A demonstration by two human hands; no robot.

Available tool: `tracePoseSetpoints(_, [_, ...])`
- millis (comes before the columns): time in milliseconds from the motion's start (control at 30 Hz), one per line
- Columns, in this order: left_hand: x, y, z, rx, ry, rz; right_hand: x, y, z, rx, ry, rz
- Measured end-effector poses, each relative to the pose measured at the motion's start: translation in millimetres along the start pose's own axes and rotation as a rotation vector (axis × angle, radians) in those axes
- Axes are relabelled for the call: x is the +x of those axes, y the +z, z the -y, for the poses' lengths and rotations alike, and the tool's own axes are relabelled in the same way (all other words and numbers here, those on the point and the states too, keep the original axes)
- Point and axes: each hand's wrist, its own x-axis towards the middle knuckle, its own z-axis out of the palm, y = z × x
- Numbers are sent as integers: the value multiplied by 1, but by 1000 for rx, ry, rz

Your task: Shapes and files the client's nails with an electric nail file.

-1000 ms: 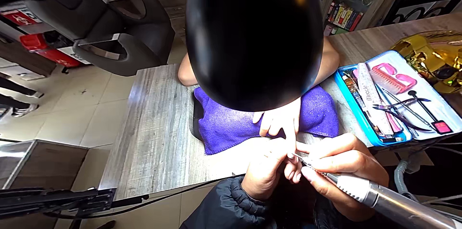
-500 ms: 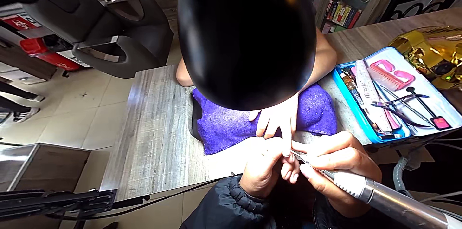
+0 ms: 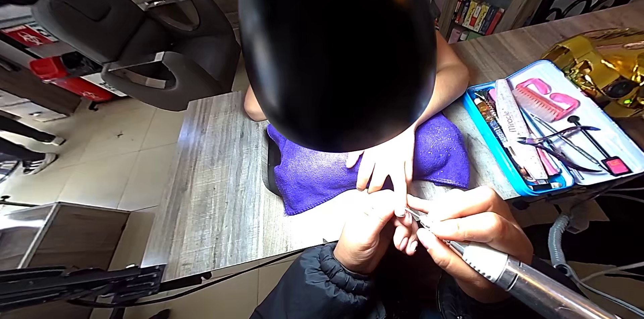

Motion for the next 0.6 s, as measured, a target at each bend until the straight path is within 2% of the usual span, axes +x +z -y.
tracePoseSetpoints(433, [0, 0, -1, 10, -12, 4, -3, -2, 2, 13, 1, 8])
tracePoseSetpoints(600, [1, 1, 0, 16, -18, -13, 0, -2, 6, 78, 100, -47])
